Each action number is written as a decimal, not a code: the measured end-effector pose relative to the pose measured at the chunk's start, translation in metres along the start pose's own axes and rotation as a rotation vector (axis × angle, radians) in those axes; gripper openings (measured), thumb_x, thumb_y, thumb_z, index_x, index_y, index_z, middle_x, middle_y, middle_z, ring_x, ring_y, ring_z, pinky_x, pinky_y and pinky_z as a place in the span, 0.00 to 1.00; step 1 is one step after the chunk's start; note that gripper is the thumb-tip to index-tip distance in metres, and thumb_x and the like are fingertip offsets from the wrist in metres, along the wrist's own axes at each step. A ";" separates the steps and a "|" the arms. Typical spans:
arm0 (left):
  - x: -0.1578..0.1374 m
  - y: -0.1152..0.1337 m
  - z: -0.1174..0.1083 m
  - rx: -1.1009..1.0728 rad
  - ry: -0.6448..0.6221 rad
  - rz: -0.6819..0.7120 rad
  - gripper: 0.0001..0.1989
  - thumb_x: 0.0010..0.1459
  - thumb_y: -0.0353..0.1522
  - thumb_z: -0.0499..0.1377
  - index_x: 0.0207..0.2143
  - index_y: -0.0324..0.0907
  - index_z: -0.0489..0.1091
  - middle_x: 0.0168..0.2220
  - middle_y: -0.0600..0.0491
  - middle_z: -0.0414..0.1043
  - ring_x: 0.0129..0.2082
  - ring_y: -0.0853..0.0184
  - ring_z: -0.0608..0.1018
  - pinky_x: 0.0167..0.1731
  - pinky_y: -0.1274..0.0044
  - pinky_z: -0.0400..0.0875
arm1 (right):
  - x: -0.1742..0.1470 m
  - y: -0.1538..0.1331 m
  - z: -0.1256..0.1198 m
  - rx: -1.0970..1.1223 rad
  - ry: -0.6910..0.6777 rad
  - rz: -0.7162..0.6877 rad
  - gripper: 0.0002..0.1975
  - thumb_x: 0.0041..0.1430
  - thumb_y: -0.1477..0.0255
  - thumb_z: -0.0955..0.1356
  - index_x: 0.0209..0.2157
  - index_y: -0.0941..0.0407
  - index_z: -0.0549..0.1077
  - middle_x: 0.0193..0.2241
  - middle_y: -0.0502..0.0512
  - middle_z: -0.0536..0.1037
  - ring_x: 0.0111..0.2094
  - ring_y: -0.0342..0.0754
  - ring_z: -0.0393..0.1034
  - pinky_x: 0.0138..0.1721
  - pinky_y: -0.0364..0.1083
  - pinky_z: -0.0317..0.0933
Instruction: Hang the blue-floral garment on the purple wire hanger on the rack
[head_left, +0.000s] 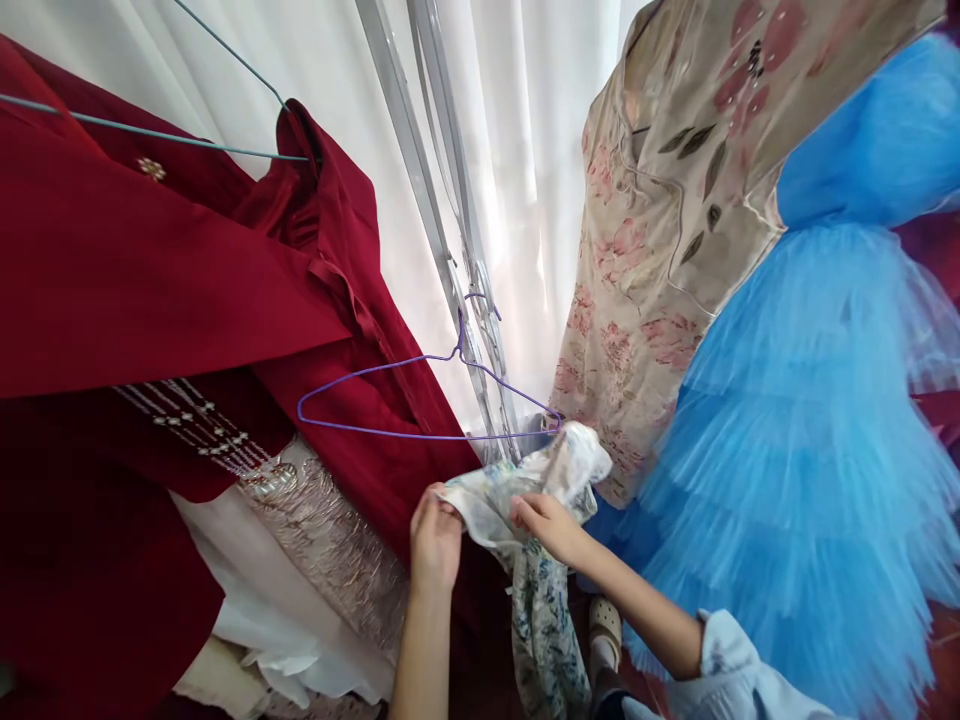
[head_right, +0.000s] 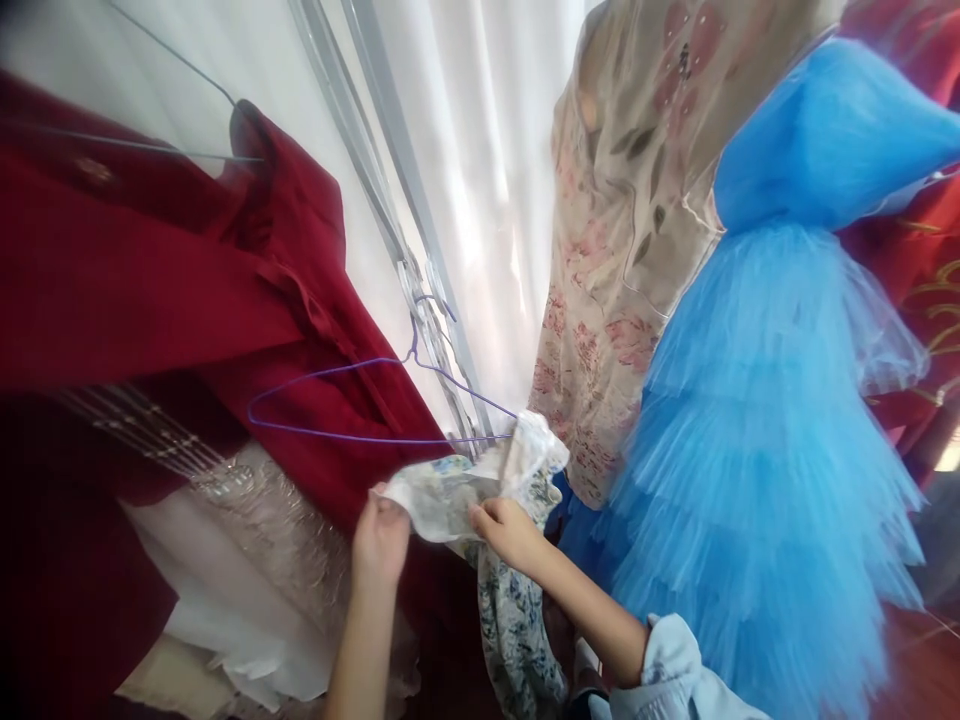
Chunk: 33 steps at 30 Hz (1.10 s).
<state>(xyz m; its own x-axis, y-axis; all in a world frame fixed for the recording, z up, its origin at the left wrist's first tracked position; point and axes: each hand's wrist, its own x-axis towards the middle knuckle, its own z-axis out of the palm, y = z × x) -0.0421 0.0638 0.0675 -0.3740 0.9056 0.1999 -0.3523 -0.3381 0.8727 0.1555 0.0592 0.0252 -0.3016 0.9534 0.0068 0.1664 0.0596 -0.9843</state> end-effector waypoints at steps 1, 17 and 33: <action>-0.016 -0.004 0.007 0.039 -0.072 -0.046 0.19 0.52 0.47 0.65 0.29 0.40 0.67 0.22 0.58 0.64 0.24 0.71 0.70 0.29 0.77 0.69 | 0.001 0.001 0.001 0.057 0.013 -0.004 0.25 0.63 0.52 0.62 0.26 0.58 0.75 0.23 0.52 0.74 0.26 0.46 0.67 0.31 0.44 0.60; -0.102 -0.025 -0.009 0.719 -0.951 -0.385 0.22 0.56 0.44 0.62 0.49 0.40 0.72 0.45 0.48 0.75 0.48 0.56 0.74 0.49 0.69 0.67 | -0.054 -0.062 -0.069 -0.011 -0.753 0.102 0.12 0.54 0.66 0.71 0.34 0.61 0.79 0.24 0.47 0.74 0.25 0.41 0.64 0.29 0.40 0.58; -0.029 0.046 -0.069 0.548 -0.711 -0.318 0.13 0.55 0.40 0.63 0.39 0.42 0.71 0.35 0.52 0.73 0.34 0.63 0.74 0.33 0.78 0.67 | -0.006 -0.109 -0.159 -0.335 -0.102 -0.299 0.18 0.54 0.72 0.68 0.48 0.59 0.75 0.28 0.51 0.78 0.28 0.45 0.70 0.31 0.42 0.61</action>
<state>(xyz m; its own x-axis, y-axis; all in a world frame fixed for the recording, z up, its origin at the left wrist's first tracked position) -0.1064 0.0049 0.0715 0.3430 0.9392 -0.0162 0.1713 -0.0456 0.9842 0.2884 0.0945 0.1605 -0.4709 0.8466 0.2482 0.3470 0.4364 -0.8302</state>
